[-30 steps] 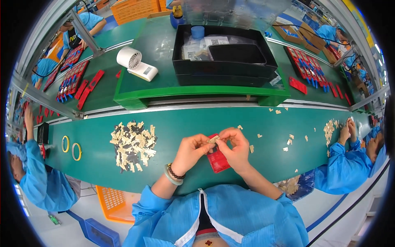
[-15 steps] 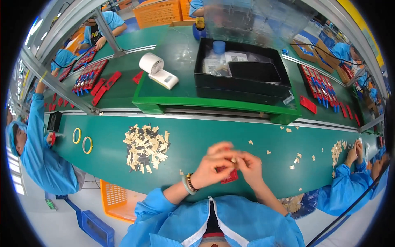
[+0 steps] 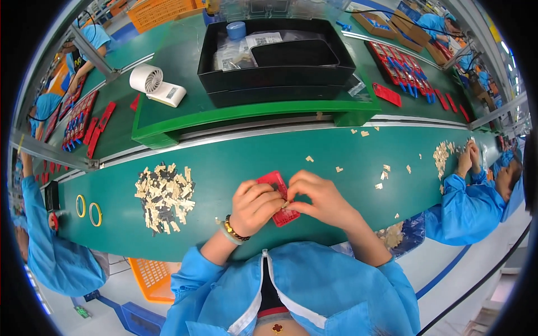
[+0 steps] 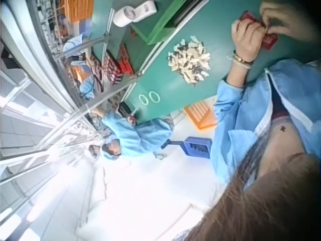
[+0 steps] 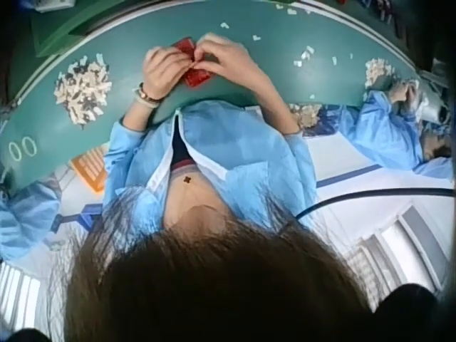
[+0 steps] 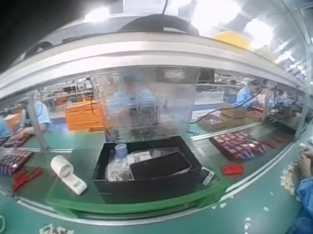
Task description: The person assembles small electronic components into red housings by hand, working on an assembly line.
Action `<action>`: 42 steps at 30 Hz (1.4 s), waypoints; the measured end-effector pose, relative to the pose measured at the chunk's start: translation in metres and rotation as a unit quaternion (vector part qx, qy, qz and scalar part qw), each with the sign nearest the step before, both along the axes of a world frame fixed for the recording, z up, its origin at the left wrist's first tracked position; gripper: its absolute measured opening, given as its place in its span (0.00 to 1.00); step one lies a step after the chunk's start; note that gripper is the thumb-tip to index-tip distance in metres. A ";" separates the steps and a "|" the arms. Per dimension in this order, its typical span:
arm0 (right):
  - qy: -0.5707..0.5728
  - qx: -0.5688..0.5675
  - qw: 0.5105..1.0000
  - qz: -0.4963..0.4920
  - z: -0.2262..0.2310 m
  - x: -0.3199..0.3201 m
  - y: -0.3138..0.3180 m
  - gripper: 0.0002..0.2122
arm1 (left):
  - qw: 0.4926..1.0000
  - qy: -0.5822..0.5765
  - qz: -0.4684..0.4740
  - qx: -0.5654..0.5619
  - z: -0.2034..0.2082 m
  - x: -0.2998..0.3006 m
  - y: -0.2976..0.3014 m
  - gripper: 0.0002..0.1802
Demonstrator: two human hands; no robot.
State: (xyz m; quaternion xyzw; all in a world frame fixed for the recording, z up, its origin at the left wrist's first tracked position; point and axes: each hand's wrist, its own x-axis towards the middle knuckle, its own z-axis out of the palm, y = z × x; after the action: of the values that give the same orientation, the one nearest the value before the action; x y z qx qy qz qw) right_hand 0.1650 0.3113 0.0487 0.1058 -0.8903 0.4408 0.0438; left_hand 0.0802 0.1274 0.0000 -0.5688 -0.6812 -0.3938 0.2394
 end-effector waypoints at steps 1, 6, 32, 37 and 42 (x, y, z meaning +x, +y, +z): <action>0.000 0.000 1.000 -0.001 -0.001 -0.001 0.000 0.09 | 1.000 0.000 -0.001 0.000 0.000 0.001 0.000 0.09; 0.081 0.059 0.995 0.008 -0.003 -0.005 -0.004 0.09 | 0.998 0.051 0.034 -0.003 -0.001 0.006 -0.002 0.09; -0.190 -0.282 0.932 -0.127 -0.103 -0.055 -0.011 0.05 | 0.962 -0.065 0.116 -0.238 -0.054 0.031 -0.014 0.23; -0.200 -0.212 0.947 -0.136 -0.108 -0.059 -0.012 0.05 | 0.961 -0.044 0.125 -0.241 -0.054 0.029 -0.013 0.22; -0.172 -0.148 0.962 -0.153 -0.110 -0.058 -0.011 0.06 | 0.961 -0.063 0.127 -0.236 -0.054 0.030 -0.012 0.23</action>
State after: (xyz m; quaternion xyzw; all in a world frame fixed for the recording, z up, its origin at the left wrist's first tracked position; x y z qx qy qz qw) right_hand 0.1065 0.2999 -0.0612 -0.1165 -0.8150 0.5669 -0.0277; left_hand 0.1100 0.1155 -0.0542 -0.4919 -0.8351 -0.2235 0.1033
